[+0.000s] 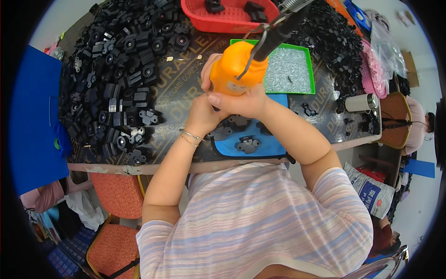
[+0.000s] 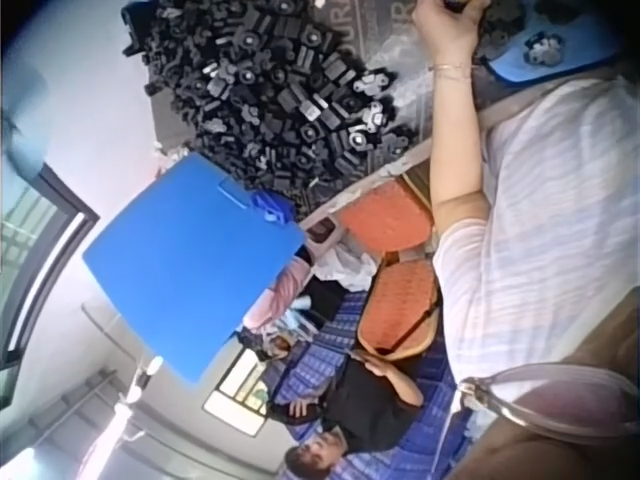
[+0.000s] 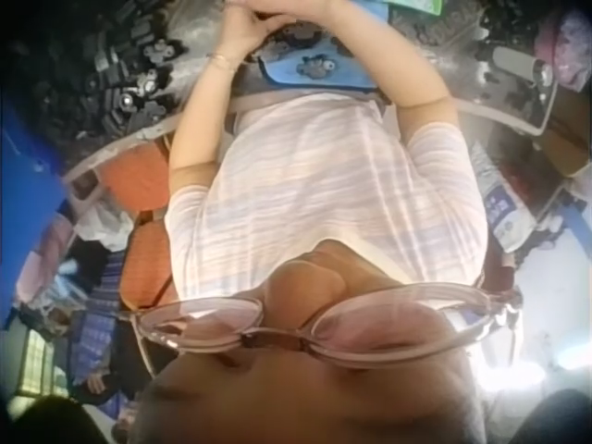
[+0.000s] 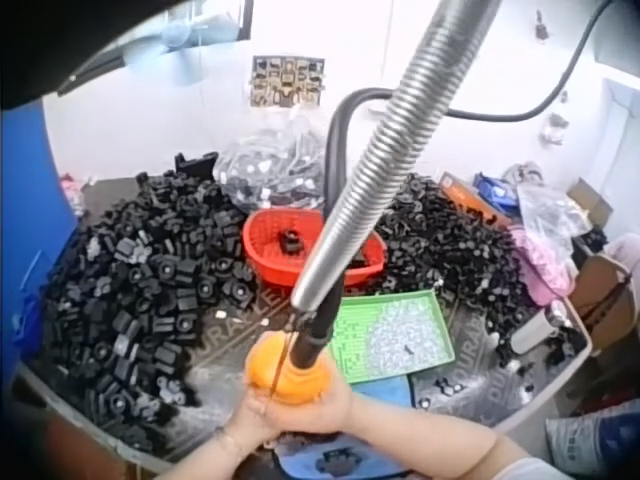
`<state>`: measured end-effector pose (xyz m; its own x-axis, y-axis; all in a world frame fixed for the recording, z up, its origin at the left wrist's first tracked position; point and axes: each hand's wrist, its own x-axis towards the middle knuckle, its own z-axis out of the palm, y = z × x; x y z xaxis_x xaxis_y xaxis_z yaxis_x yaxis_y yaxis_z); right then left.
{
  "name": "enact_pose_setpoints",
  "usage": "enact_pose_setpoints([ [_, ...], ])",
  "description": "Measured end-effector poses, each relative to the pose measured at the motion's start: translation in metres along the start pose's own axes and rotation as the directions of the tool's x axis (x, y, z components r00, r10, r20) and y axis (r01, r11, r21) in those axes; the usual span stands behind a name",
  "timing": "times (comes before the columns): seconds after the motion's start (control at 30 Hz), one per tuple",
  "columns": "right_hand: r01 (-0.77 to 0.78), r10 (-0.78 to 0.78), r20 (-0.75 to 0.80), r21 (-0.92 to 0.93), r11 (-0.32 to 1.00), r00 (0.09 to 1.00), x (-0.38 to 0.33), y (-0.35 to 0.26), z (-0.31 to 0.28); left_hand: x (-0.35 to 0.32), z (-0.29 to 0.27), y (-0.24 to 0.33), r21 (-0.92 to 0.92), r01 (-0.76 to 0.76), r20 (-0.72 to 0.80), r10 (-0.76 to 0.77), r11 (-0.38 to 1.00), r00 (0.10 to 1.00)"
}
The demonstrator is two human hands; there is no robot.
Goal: Assembling small black plastic components using an electric screwdriver at a factory workbench.
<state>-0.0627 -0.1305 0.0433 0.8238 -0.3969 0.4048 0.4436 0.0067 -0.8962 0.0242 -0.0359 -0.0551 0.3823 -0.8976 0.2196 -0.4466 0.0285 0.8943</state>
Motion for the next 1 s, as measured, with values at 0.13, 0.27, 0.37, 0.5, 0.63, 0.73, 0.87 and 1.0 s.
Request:
enact_pose_setpoints([
  [0.13, 0.145, -0.145, -0.024, -0.007, 0.989, 0.989, -0.002, -0.014, -0.013, 0.002, -0.006, 0.012, -0.021, 0.092, 0.097, -0.089, 0.996, 0.991],
  [0.27, 0.242, -0.243, 0.018, 0.055, 0.969, 0.97, -0.005, -0.045, -0.047, -0.002, -0.005, 0.013, -0.004, 0.148, 0.14, -0.146, 0.989, 0.979],
  [0.37, 0.165, -0.17, -0.104, -0.058, 0.985, 0.98, -0.021, -0.038, -0.073, 0.001, -0.007, 0.013, 0.062, 0.098, 0.09, -0.103, 0.993, 0.991],
  [0.5, 0.145, -0.158, -0.159, -0.089, 0.985, 0.975, -0.034, -0.026, -0.084, 0.007, -0.01, 0.023, 0.195, -0.027, 0.003, 0.027, 0.98, 1.0],
  [0.63, 0.161, -0.181, -0.212, -0.111, 0.981, 0.96, -0.033, -0.013, -0.083, 0.004, 0.0, 0.045, 0.461, -0.195, 0.116, 0.159, 0.866, 0.98],
  [0.73, 0.186, -0.206, -0.253, -0.102, 0.977, 0.945, -0.03, -0.007, -0.081, 0.004, 0.008, 0.056, 0.5, -0.173, 0.152, 0.11, 0.848, 0.982],
  [0.87, 0.148, -0.181, -0.252, -0.146, 0.978, 0.951, -0.029, -0.006, -0.08, 0.004, 0.02, 0.059, 0.564, -0.122, 0.143, 0.049, 0.816, 0.988],
  [1.0, 0.133, -0.174, -0.271, -0.162, 0.978, 0.947, -0.03, -0.005, -0.079, 0.004, 0.028, 0.061, 0.559, -0.113, 0.126, 0.051, 0.821, 0.991],
])
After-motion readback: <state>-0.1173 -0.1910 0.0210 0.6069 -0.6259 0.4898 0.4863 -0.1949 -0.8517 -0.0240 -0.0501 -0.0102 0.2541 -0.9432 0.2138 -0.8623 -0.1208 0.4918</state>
